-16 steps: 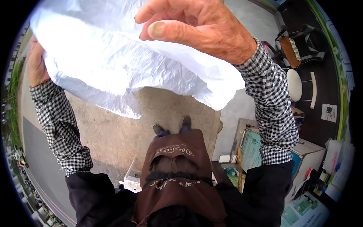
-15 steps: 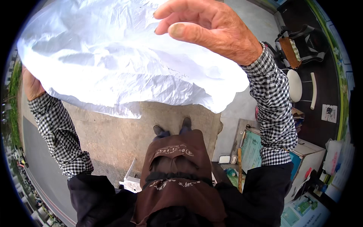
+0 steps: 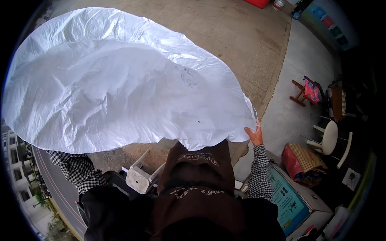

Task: The person uses scissors to cut open a large white plastic bag while sitting on a small stool. They then stand up, walk to a nearby trash bin, and discard a small piece of the cut plastic. Finally, they return to the stool and spread the opened bag flat on the ground.

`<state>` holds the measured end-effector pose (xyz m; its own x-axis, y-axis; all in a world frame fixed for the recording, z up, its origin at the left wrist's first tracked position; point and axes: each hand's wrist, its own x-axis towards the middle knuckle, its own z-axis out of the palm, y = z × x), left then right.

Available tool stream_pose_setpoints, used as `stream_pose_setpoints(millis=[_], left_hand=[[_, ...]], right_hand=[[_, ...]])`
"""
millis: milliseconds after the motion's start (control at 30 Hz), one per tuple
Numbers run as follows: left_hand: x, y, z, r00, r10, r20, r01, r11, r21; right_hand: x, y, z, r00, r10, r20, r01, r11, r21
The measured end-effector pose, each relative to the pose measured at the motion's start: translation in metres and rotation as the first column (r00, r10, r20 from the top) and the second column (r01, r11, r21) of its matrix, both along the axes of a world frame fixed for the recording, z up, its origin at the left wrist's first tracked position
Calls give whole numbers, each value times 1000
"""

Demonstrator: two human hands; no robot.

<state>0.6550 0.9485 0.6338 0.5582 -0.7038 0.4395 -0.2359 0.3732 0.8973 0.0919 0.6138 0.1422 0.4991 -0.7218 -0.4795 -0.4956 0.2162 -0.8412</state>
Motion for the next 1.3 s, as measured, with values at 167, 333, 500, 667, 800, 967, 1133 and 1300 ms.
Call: stream_pose_setpoints(millis=[167,333,500,667,800,967,1133,1300], left_hand=[[29,15,-4,997,72,22,-72,997,29],[100,20,-25,920,390,30,-390,905,172],[172,63,-78,874,481,-74,-453,860,235],[211,82,-145,795,597,-102,-525,763,377],[221,80,-169,793,605,-75,-539,753,378],[228,77,-171,864,495,-87,-458,847,269],[195,103,-224,770,636,-58,-528,686,501],[119,175,-348,789,576,215,-445,293,846]], right_hand=[[93,74,-70,895,-445,-17,391,766,511],[103,-73,-22,801,-537,264,483,841,246],[55,-211,93,750,-399,527,514,853,-86],[21,-228,160,738,-444,508,581,802,-143],[5,-211,197,730,-368,576,540,827,-156],[-12,-189,241,814,-237,531,441,847,-297],[-39,-153,246,775,-256,578,476,838,-266],[-65,-98,207,681,-246,690,407,910,-77]])
